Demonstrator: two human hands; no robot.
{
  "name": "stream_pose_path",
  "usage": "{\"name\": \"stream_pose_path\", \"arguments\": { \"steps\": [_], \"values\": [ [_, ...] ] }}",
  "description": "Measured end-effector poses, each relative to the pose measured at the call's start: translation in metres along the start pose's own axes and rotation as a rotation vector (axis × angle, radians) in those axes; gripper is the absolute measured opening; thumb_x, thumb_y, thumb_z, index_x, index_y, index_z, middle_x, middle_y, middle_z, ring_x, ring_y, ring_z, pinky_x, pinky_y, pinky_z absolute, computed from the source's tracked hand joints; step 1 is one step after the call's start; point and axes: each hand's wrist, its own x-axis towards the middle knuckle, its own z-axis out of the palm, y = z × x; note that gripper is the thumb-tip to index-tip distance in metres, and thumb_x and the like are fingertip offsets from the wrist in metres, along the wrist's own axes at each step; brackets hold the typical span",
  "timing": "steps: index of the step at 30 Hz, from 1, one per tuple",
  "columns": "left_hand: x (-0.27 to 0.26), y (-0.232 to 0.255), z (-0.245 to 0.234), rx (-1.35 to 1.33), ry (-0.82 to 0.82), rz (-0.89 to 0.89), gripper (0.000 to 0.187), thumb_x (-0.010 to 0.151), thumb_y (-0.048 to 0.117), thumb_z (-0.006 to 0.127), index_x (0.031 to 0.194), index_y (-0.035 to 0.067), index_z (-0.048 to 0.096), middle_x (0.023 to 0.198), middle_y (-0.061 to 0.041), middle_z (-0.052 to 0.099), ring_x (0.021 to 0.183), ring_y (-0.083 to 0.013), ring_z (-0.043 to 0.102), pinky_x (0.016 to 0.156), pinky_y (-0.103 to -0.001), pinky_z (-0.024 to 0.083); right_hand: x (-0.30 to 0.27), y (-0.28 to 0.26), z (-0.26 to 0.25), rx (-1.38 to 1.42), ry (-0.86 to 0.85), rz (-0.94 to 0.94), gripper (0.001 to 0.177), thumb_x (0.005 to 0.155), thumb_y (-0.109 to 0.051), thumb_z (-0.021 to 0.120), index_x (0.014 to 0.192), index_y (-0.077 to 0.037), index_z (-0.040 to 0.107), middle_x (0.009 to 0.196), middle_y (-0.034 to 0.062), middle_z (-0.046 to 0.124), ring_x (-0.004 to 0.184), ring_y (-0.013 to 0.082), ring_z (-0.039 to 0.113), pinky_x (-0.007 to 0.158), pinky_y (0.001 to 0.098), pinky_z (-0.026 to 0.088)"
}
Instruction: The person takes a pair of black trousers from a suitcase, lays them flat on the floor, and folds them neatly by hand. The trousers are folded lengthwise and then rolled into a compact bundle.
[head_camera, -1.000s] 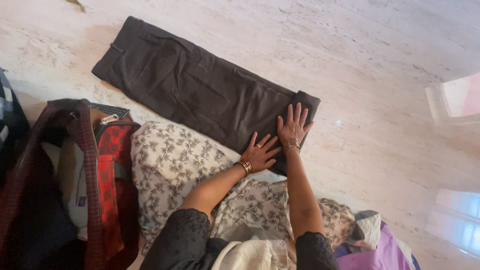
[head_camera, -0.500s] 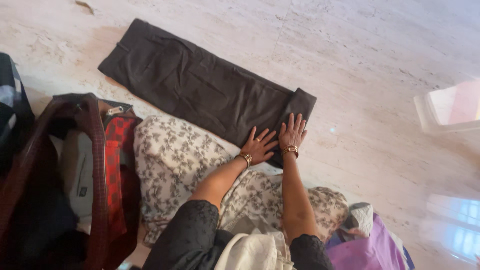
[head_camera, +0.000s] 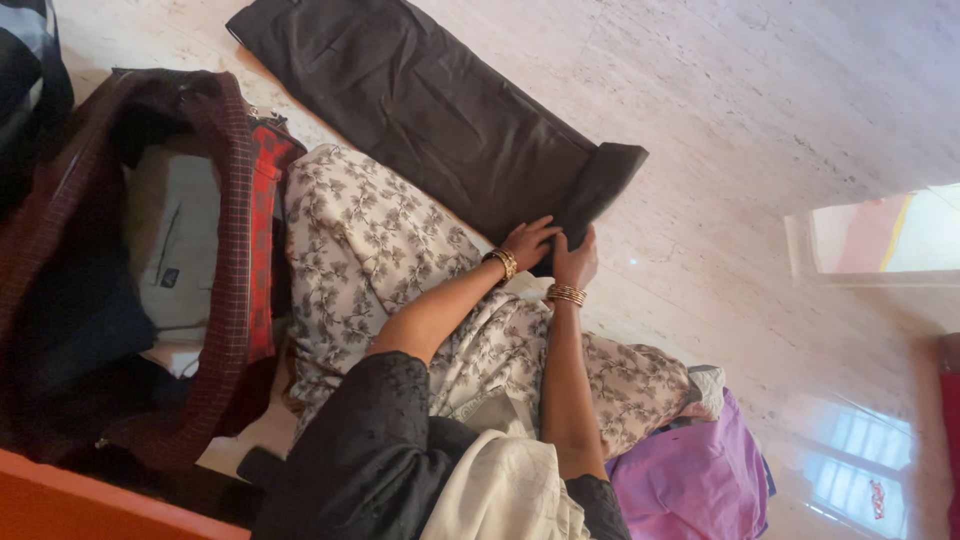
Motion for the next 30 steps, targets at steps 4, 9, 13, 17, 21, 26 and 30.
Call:
{"name": "stream_pose_path", "arguments": {
  "steps": [4,9,13,17,21,26,30],
  "values": [
    [-0.007,-0.029,-0.018,-0.625,0.21,-0.2,0.041,0.099,0.022,0.054,0.135,0.009,0.066,0.139,-0.014,0.066,0.128,-0.0262,0.064,0.109,-0.033,0.048,-0.019,-0.065,0.01,-0.019,-0.117,-0.144,0.063,0.09,-0.035,0.07,0.144,-0.005,0.055,0.128,0.0233,0.064,0.109,0.0385,0.067,0.087,0.047,0.055],
    [-0.021,-0.056,-0.044,-0.895,0.317,-0.318,0.053,0.113,0.04,0.053,0.137,-0.007,0.061,0.117,-0.028,0.06,0.101,-0.026,0.056,0.087,-0.041,0.045,-0.045,-0.102,0.027,-0.006,-0.195,-0.295,0.044,0.098,-0.031,0.064,0.137,-0.01,0.063,0.121,0.0179,0.066,0.106,0.0383,0.067,0.087,0.0477,0.055],
    [-0.026,-0.062,-0.044,-0.653,0.382,-0.521,0.063,0.09,0.05,0.067,0.128,0.0,0.06,0.107,-0.021,0.074,0.099,-0.0328,0.072,0.086,-0.043,0.057,-0.055,-0.088,0.039,0.085,-0.172,-0.401,0.031,0.1,-0.022,0.06,0.128,-0.009,0.067,0.125,0.015,0.068,0.108,0.0369,0.068,0.09,0.0464,0.055],
    [-0.027,-0.054,-0.039,-0.154,0.463,-0.462,0.055,0.095,0.042,0.069,0.13,0.0,0.06,0.118,-0.026,0.07,0.111,-0.0411,0.066,0.096,-0.047,0.053,-0.054,-0.073,0.037,0.155,-0.243,-0.252,0.031,0.099,-0.019,0.058,0.127,-0.008,0.067,0.126,0.0149,0.068,0.108,0.0352,0.068,0.089,0.0446,0.055],
    [-0.039,-0.029,-0.052,0.219,0.424,-0.32,0.048,0.096,0.032,0.063,0.137,0.009,0.057,0.14,-0.016,0.057,0.131,-0.0341,0.053,0.11,-0.051,0.039,-0.047,-0.064,0.033,0.123,-0.185,-0.276,0.03,0.099,-0.018,0.061,0.126,-0.007,0.067,0.126,0.0157,0.068,0.11,0.035,0.067,0.092,0.0443,0.055],
    [-0.016,-0.008,-0.083,0.502,0.156,-0.02,0.049,0.098,0.03,0.055,0.145,0.019,0.052,0.161,-0.007,0.039,0.149,-0.0298,0.034,0.121,-0.059,0.021,-0.015,-0.053,0.059,-0.052,-0.172,-0.298,0.036,0.1,-0.016,0.059,0.134,-0.007,0.064,0.144,0.0148,0.061,0.126,0.0367,0.058,0.105,0.0484,0.047],
    [-0.007,-0.027,-0.081,0.628,0.014,-0.002,0.051,0.102,0.037,0.046,0.15,0.021,0.047,0.166,-0.008,0.031,0.153,-0.0304,0.028,0.122,-0.062,0.016,0.01,-0.034,0.092,-0.167,-0.219,-0.345,0.043,0.104,-0.027,0.052,0.144,-0.013,0.058,0.159,0.0074,0.046,0.149,0.0323,0.038,0.121,0.0558,0.025]
  ]
}}
